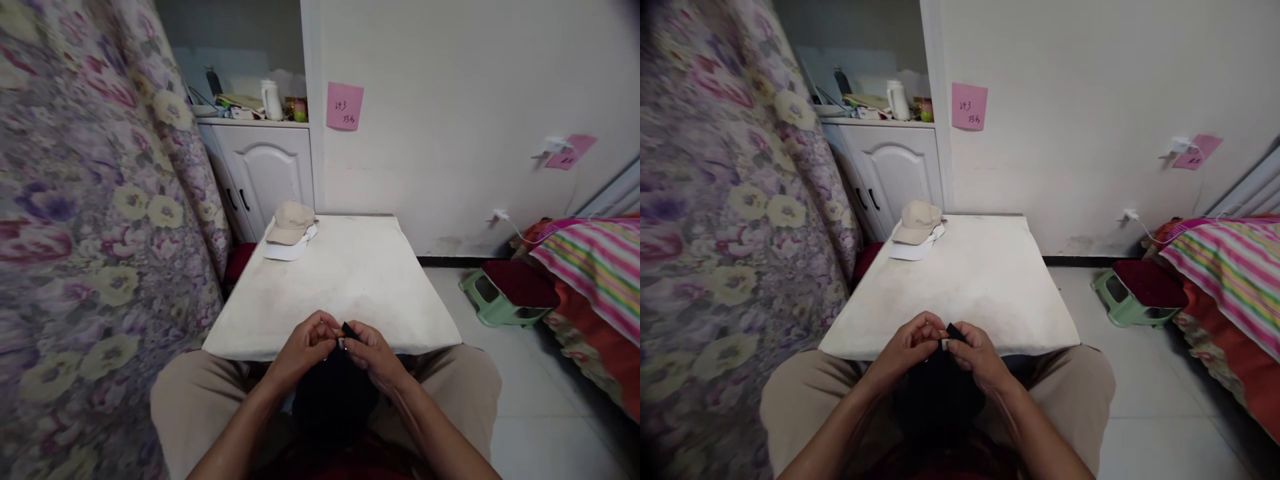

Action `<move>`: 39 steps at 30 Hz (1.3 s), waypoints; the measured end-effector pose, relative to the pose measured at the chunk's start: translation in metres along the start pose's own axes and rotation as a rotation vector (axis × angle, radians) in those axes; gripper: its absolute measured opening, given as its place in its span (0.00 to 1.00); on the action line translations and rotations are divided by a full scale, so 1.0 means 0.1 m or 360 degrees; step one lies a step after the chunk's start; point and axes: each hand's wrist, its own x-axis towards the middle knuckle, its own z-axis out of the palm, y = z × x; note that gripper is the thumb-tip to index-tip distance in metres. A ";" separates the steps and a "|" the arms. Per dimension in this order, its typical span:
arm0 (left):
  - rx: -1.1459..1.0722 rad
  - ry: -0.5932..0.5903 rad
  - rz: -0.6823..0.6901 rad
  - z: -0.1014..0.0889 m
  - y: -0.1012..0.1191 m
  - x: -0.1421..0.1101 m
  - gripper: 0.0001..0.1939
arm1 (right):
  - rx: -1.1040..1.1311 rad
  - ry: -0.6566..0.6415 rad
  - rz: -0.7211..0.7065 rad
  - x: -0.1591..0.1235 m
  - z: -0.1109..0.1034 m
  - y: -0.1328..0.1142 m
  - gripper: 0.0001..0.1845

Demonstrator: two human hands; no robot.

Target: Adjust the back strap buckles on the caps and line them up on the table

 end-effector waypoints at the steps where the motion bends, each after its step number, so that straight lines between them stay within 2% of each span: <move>1: 0.0019 -0.0027 -0.0009 -0.01 0.00 -0.01 0.14 | 0.0022 0.0006 0.0008 0.00 0.00 0.00 0.15; 5: 0.0184 -0.0011 0.0004 -0.06 -0.06 -0.01 0.09 | -0.0018 0.0033 -0.0019 0.02 -0.03 0.00 0.17; 8: 0.0289 0.0026 0.0020 -0.06 -0.11 -0.01 0.09 | -0.0110 0.0003 -0.0033 0.03 -0.05 0.00 0.17; 14: -0.0016 0.0089 -0.0125 -0.08 -0.20 -0.03 0.11 | -0.0255 0.0083 -0.0065 0.00 -0.03 -0.06 0.14; 17: -0.0155 0.0061 -0.0142 -0.09 -0.21 -0.04 0.11 | -0.0381 0.0082 -0.0163 -0.03 -0.01 -0.10 0.12; 20: -0.0170 0.0023 -0.0129 -0.09 -0.19 -0.05 0.12 | -0.0471 0.0169 -0.0264 -0.03 0.00 -0.11 0.12; 28: -0.0092 0.0121 -0.0171 -0.07 -0.16 -0.04 0.12 | -0.0235 0.0106 -0.0095 0.01 -0.03 -0.02 0.13; 34: -0.0437 0.0111 -0.0223 -0.10 -0.21 -0.02 0.11 | -0.0390 0.0110 -0.0151 -0.02 0.04 -0.16 0.17; 36: -0.0607 0.0105 -0.0240 -0.11 -0.22 -0.02 0.12 | -0.0339 0.0077 -0.0136 -0.03 0.04 -0.18 0.16; 39: -0.0800 0.0099 -0.0242 -0.14 -0.24 -0.02 0.13 | -0.0223 0.0020 -0.0085 -0.03 0.02 -0.19 0.19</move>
